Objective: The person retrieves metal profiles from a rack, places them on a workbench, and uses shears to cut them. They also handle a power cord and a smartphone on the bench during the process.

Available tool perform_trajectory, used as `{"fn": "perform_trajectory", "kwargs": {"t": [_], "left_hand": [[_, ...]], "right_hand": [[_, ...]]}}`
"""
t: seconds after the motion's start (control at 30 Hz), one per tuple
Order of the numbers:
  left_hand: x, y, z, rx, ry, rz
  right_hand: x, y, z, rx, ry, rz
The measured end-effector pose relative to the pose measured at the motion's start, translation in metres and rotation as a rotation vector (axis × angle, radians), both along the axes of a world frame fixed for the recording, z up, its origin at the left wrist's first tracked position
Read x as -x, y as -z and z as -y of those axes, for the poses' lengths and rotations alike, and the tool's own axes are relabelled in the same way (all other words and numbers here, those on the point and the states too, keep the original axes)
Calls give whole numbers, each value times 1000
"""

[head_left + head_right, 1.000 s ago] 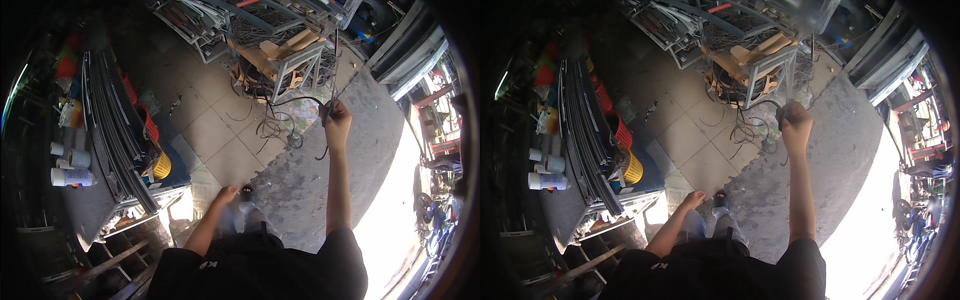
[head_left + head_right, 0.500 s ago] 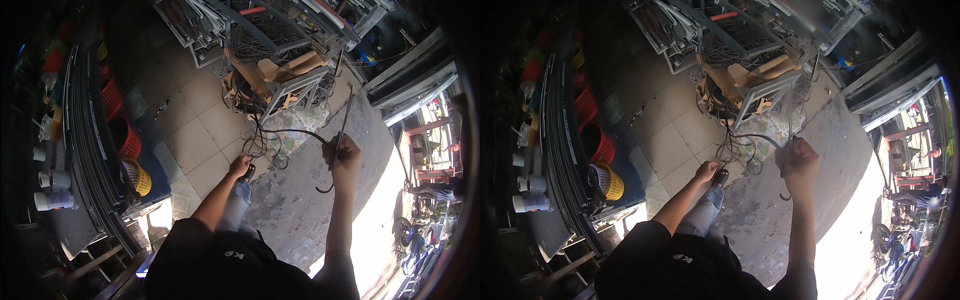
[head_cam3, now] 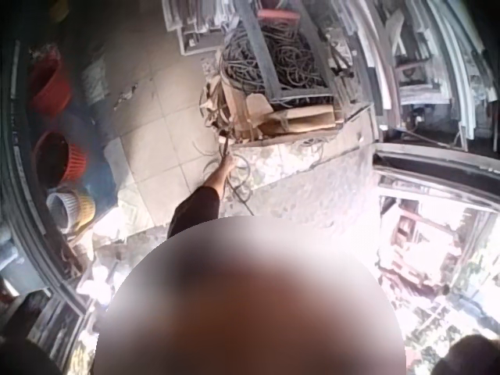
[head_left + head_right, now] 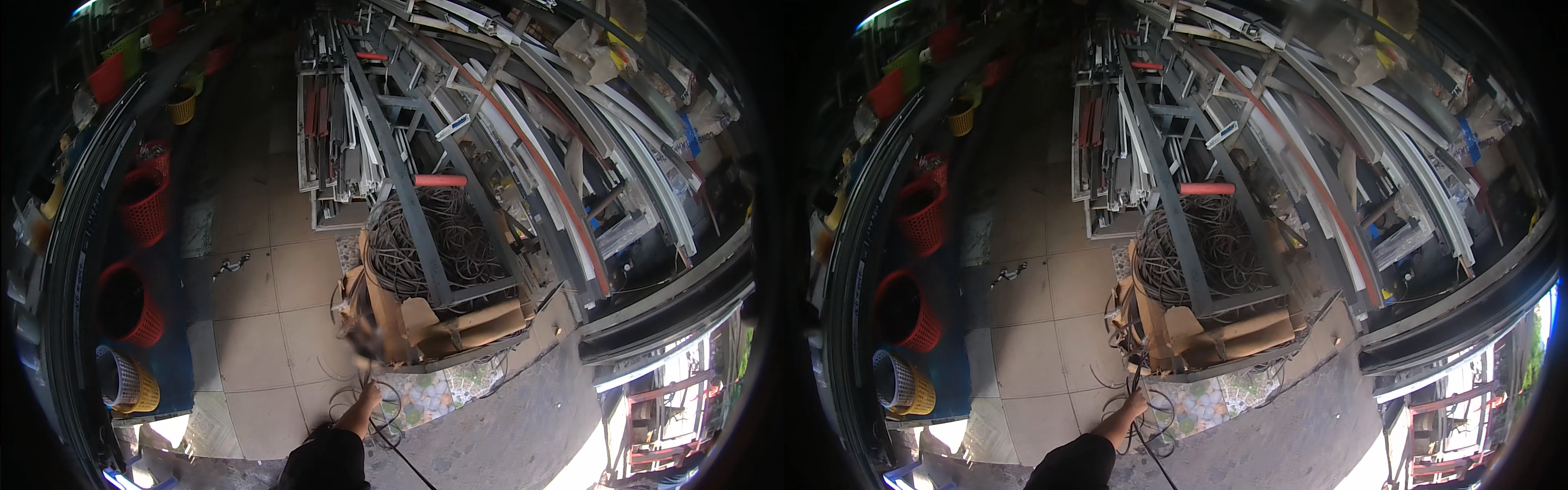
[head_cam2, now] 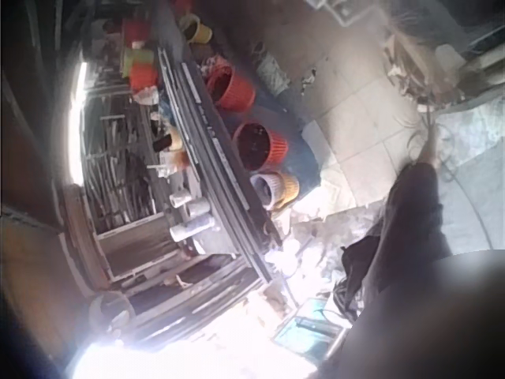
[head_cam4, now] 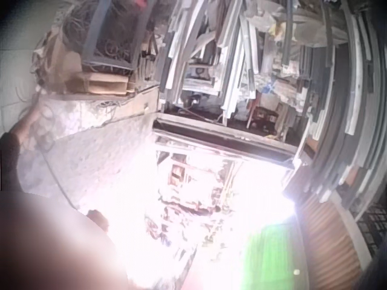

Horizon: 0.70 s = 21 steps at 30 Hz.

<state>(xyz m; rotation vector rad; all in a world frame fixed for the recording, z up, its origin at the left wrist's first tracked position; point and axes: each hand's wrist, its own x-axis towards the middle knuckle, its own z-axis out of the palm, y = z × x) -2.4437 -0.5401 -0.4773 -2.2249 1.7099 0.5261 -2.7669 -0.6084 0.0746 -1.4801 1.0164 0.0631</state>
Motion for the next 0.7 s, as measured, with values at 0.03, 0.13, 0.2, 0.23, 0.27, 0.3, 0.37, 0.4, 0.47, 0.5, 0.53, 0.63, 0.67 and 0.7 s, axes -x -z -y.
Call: {"fn": "perform_trajectory", "kwargs": {"t": [0.03,0.13,0.2,0.23,0.27,0.3,0.37,0.4,0.47,0.5,0.53,0.63,0.67,0.7], "left_hand": [[0,6,4,-23,51,-9],[-2,16,0,39,152,-69],[-7,13,-12,92,254,-84],[-9,8,-19,73,306,-104],[-9,-1,-27,207,233,-137],[-9,-12,-31,304,173,-222],[-5,-44,-34,338,67,-413],[2,-64,-36,321,-82,-515],[11,-108,-27,352,-332,-720],[19,-131,-22,430,-440,-824],[25,-154,-14,549,-492,-876],[46,-233,3,649,-877,-1165],[55,-262,2,698,-926,-1266],[62,-292,0,690,-977,-1339]], "right_hand": [[-8,-2,10,16,-23,1],[-34,-8,29,41,-74,-4],[-49,-10,37,55,-106,4],[-54,-11,40,64,-124,15],[-57,-10,43,72,-139,29],[-58,-10,46,81,-158,47],[-55,-6,51,94,-192,101],[-52,-1,53,99,-207,133],[-45,15,57,94,-222,204],[-41,26,59,84,-224,250],[-39,41,59,32,-210,280],[-39,96,51,-5,-137,379],[-41,115,49,-31,-99,415],[-42,133,45,-57,-57,445]]}}
